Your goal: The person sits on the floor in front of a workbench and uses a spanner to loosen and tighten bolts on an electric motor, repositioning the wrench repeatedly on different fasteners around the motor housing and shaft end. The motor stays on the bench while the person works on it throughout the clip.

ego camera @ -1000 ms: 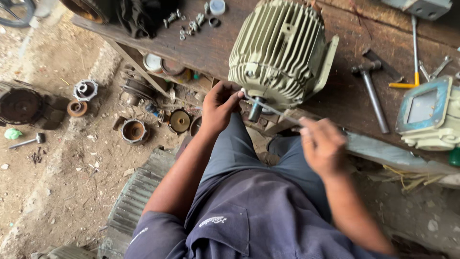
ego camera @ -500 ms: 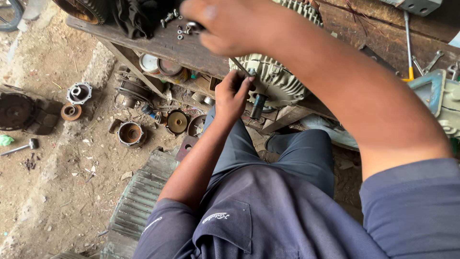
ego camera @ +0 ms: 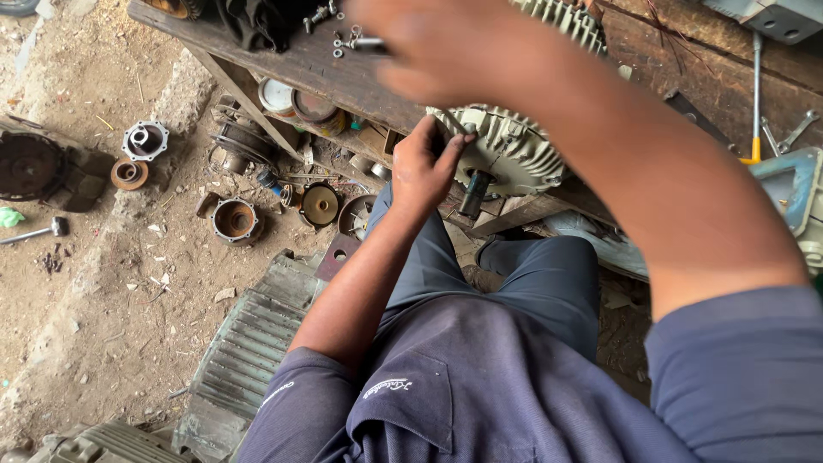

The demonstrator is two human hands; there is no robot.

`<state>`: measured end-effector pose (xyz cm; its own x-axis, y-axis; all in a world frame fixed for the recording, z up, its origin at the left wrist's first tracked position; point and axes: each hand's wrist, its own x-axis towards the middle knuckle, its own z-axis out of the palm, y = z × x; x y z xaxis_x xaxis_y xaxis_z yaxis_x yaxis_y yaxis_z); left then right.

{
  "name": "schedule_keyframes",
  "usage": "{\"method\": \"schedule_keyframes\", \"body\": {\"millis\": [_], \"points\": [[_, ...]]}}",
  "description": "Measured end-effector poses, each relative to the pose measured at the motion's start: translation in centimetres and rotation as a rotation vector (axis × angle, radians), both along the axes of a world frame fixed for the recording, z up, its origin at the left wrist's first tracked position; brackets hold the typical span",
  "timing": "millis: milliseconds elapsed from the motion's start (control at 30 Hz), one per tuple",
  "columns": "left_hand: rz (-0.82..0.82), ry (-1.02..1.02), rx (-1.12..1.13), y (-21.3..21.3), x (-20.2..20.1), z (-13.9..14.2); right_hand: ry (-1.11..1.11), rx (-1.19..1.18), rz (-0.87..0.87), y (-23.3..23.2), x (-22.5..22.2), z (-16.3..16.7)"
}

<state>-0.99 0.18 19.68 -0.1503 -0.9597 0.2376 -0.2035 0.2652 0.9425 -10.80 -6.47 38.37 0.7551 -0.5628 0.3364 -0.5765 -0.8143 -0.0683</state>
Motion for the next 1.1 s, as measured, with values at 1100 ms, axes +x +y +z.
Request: {"method": "schedule_keyframes", "body": {"millis": [1100], "points": [[-0.271,0.422,0.219,0.3,0.5,-4.1,-0.166,-0.220,-0.364,14.2,-10.2,-2.4]]}}
